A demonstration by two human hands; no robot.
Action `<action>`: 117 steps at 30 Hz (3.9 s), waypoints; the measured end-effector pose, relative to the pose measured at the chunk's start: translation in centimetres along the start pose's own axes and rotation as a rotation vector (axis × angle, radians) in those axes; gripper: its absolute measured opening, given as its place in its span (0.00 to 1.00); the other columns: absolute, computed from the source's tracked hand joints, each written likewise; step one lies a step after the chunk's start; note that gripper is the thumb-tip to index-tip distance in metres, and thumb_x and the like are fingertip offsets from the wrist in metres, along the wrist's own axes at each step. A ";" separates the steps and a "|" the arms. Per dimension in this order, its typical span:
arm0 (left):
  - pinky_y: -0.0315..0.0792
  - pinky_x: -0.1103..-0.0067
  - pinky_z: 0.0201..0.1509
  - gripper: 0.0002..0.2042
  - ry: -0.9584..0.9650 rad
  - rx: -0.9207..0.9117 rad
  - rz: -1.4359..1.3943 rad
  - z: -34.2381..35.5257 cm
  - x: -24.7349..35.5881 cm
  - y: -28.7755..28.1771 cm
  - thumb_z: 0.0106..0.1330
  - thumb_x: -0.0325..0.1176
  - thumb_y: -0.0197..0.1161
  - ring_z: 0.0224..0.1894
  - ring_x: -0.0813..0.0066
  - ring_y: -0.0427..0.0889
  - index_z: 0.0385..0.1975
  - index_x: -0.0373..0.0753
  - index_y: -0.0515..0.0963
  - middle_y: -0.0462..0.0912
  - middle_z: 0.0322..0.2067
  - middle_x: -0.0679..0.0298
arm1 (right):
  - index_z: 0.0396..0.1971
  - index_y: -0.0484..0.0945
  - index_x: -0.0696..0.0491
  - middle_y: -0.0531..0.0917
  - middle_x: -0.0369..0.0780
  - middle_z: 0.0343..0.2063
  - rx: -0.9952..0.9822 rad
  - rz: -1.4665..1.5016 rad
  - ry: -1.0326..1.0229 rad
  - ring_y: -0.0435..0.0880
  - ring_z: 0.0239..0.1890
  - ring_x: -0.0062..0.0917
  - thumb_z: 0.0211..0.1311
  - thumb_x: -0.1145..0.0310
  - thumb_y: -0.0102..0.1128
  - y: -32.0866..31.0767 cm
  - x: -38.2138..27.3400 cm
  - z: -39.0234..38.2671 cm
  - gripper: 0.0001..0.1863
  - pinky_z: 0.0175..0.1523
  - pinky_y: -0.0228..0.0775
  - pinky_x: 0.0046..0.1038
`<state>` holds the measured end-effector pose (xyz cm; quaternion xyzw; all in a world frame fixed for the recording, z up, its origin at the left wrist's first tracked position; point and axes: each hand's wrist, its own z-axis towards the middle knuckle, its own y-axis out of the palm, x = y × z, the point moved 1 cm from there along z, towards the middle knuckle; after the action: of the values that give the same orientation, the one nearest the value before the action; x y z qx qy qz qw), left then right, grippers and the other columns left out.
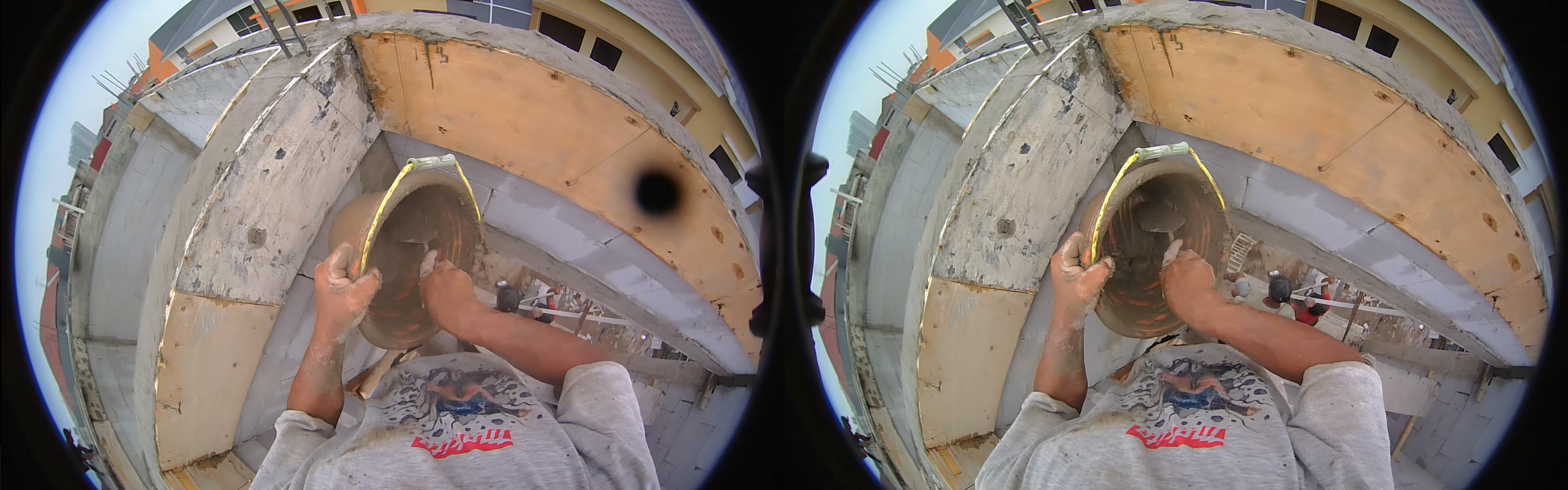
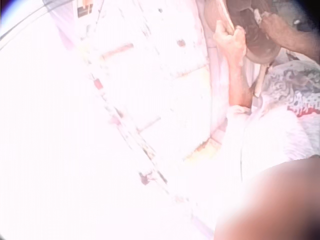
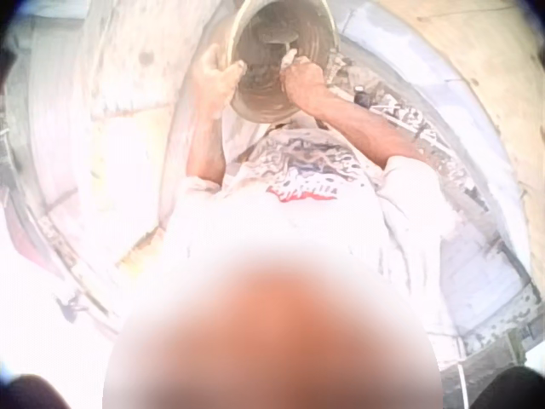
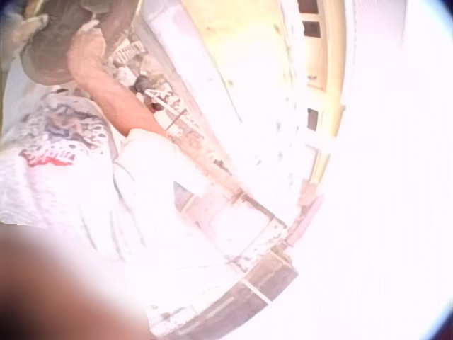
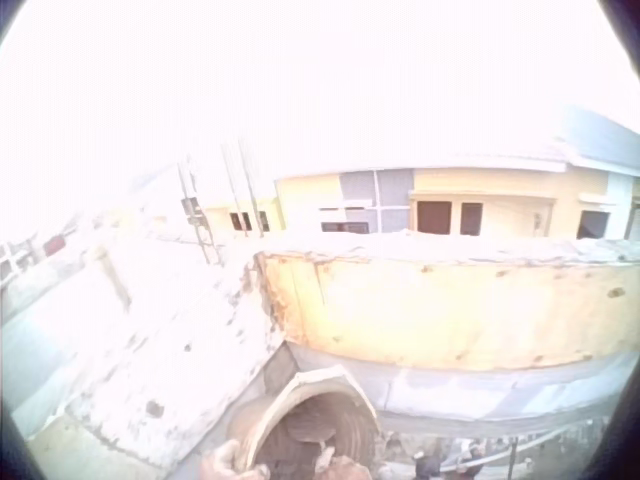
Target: The person scoops wet cement from a bucket with a trowel and spreads it along a wooden formwork edge on a rooftop. They repeatedly pour and smooth the cement to fill gaps and level the surface.
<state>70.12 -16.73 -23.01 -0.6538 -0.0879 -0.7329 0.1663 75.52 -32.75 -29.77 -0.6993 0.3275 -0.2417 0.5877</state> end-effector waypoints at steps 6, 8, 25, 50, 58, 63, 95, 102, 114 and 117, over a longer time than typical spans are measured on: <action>0.57 0.85 0.25 0.15 0.028 0.050 0.104 -0.1 -0.1 -0.5 0.53 0.20 0.62 0.26 0.89 0.59 0.20 0.42 0.59 0.62 0.22 0.77 | 0.36 0.85 0.59 0.86 0.51 0.37 -0.297 0.241 -0.195 0.87 0.41 0.37 0.50 0.68 0.62 -1.2 -1.4 -3.0 0.14 0.43 0.80 0.32; 0.56 0.85 0.25 0.16 0.009 0.072 0.113 -0.3 0.0 -0.7 0.53 0.20 0.62 0.26 0.89 0.59 0.20 0.42 0.59 0.61 0.22 0.77 | 0.37 0.85 0.60 0.86 0.50 0.37 -0.209 0.292 -0.167 0.87 0.39 0.36 0.49 0.68 0.62 -3.0 1.1 -2.2 0.16 0.41 0.80 0.35; 0.57 0.84 0.26 0.13 -0.040 0.008 0.065 -0.2 0.9 0.7 0.52 0.22 0.61 0.26 0.88 0.59 0.20 0.41 0.61 0.61 0.22 0.76 | 0.35 0.86 0.56 0.84 0.44 0.34 0.142 -0.187 -0.137 0.86 0.36 0.33 0.51 0.68 0.63 -7.7 4.7 0.4 0.12 0.35 0.79 0.35; 0.61 0.85 0.29 0.13 -0.073 -0.162 0.278 0.3 7.0 3.1 0.46 0.24 0.68 0.28 0.87 0.64 0.22 0.41 0.66 0.67 0.24 0.74 | 0.43 0.83 0.57 0.84 0.54 0.39 -0.270 0.890 -0.235 0.83 0.44 0.46 0.64 0.60 0.56 1.5 4.6 -1.7 0.18 0.49 0.74 0.40; 0.64 0.85 0.33 0.11 0.022 0.073 0.126 -2.2 8.1 -0.4 0.45 0.22 0.67 0.30 0.87 0.67 0.25 0.39 0.71 0.72 0.28 0.73 | 0.46 0.81 0.56 0.84 0.52 0.36 -0.234 1.266 -0.369 0.82 0.41 0.41 0.70 0.50 0.52 0.7 0.5 -1.3 0.23 0.48 0.71 0.36; 0.66 0.84 0.34 0.11 0.054 0.222 0.053 -3.5 7.1 -2.2 0.47 0.24 0.67 0.30 0.86 0.68 0.27 0.39 0.72 0.72 0.28 0.72 | 0.47 0.81 0.56 0.84 0.50 0.32 -0.387 1.238 -0.291 0.81 0.36 0.39 0.71 0.48 0.50 -1.9 0.0 -1.6 0.25 0.45 0.71 0.35; 0.75 0.71 0.21 0.12 -1.023 0.395 -0.139 -11.1 -23.3 -5.9 0.56 0.25 0.66 0.20 0.71 0.79 0.38 0.33 0.73 0.77 0.22 0.60 | 0.50 0.78 0.59 0.81 0.44 0.25 0.388 0.425 0.103 0.83 0.26 0.29 0.51 0.67 0.59 -34.3 8.2 8.0 0.24 0.35 0.75 0.33; 0.76 0.72 0.28 0.17 -1.076 0.455 0.105 -16.1 -28.1 -8.7 0.48 0.31 0.72 0.23 0.72 0.81 0.38 0.33 0.79 0.82 0.25 0.61 | 0.56 0.74 0.53 0.81 0.48 0.39 0.543 -0.371 0.063 0.83 0.40 0.43 0.53 0.68 0.62 -31.1 5.1 16.6 0.26 0.43 0.78 0.41; 0.75 0.74 0.32 0.17 -1.097 0.383 0.231 -15.2 -27.6 -8.5 0.46 0.35 0.73 0.27 0.74 0.83 0.36 0.37 0.83 0.84 0.26 0.63 | 0.37 0.81 0.58 0.83 0.44 0.26 0.511 0.191 0.121 0.84 0.29 0.37 0.63 0.60 0.59 -38.2 8.0 18.1 0.15 0.34 0.74 0.40; 0.75 0.74 0.32 0.17 -1.073 0.367 0.263 -14.6 -29.1 -8.1 0.46 0.34 0.72 0.27 0.74 0.83 0.37 0.37 0.82 0.84 0.25 0.63 | 0.30 0.80 0.58 0.80 0.40 0.20 0.187 0.362 0.130 0.81 0.20 0.29 0.66 0.50 0.57 -40.3 7.7 20.8 0.23 0.25 0.73 0.37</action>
<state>56.25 -10.51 -52.92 -0.8996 -0.2036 -0.2452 0.2987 102.74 -20.85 5.32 -0.5544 0.4609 -0.2062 0.6616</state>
